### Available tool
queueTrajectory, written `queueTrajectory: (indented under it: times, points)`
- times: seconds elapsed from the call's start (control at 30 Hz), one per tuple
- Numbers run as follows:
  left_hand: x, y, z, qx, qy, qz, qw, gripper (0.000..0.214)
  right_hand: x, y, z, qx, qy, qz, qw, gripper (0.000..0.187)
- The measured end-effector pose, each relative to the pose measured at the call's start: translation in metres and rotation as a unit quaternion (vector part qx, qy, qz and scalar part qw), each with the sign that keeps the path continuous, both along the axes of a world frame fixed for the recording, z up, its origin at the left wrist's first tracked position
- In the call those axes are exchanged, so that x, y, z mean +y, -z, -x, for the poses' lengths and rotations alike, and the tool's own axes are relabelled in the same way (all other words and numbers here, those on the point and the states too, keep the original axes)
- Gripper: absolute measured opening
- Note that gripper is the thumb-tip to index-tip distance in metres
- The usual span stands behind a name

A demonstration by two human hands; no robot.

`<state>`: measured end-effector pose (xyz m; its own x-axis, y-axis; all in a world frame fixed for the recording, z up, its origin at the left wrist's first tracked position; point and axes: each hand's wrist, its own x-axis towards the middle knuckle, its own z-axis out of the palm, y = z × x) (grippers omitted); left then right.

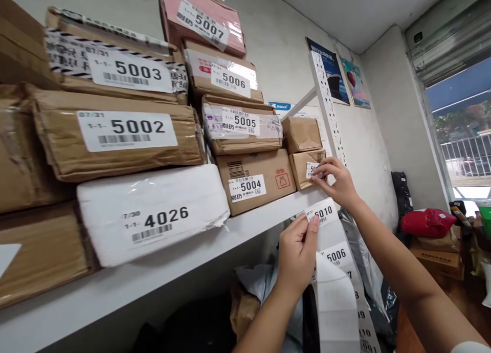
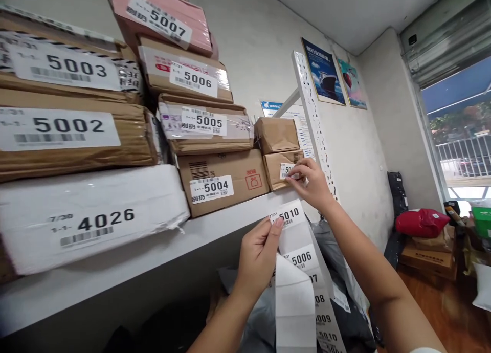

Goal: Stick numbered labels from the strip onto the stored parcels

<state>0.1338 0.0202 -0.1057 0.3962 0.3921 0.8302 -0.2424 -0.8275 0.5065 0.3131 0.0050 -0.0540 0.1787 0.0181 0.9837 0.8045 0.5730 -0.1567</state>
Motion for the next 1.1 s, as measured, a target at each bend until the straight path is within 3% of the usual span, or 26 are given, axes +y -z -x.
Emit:
queueTrajectory:
  times: [0.1,0.2,0.3,0.4,0.5,0.63,0.77,0.97,1.1]
  points:
    - [0.003,-0.006,-0.006,-0.002,0.010,0.042,0.999,0.028,-0.015,0.008,0.005,0.015,-0.123,0.041,0.991,0.023]
    - [0.003,-0.013,-0.010,0.009,-0.004,0.041,0.999,0.029,-0.029,0.018,0.008,-0.006,-0.245,0.135,0.960,0.025]
    - [0.001,-0.021,-0.011,0.004,-0.056,0.017,0.998,0.034,-0.036,0.020,0.009,0.019,-0.294,0.159,0.942,0.023]
    - [-0.001,-0.028,-0.014,-0.019,-0.089,0.027,0.995,0.036,-0.035,0.009,0.012,0.033,-0.300,0.154,0.941,0.024]
    - [-0.002,-0.033,-0.015,-0.019,-0.070,0.070,0.995,0.029,-0.027,-0.017,0.014,0.009,-0.253,0.102,0.962,0.025]
    - [-0.005,-0.031,-0.012,-0.021,-0.066,0.092,0.993,0.028,-0.002,-0.069,0.001,0.009,-0.141,-0.016,0.990,0.024]
    - [-0.005,-0.020,-0.006,-0.018,-0.075,0.085,0.993,0.033,0.019,-0.105,-0.020,-0.013,-0.018,-0.008,1.000,0.019]
    - [-0.002,-0.010,0.001,-0.021,-0.097,0.071,0.993,0.042,0.006,-0.111,-0.034,-0.057,0.122,-0.027,0.991,0.053]
    - [0.000,-0.006,0.005,-0.020,-0.091,0.086,0.992,0.040,0.011,-0.109,-0.041,-0.026,0.145,-0.044,0.988,0.063]
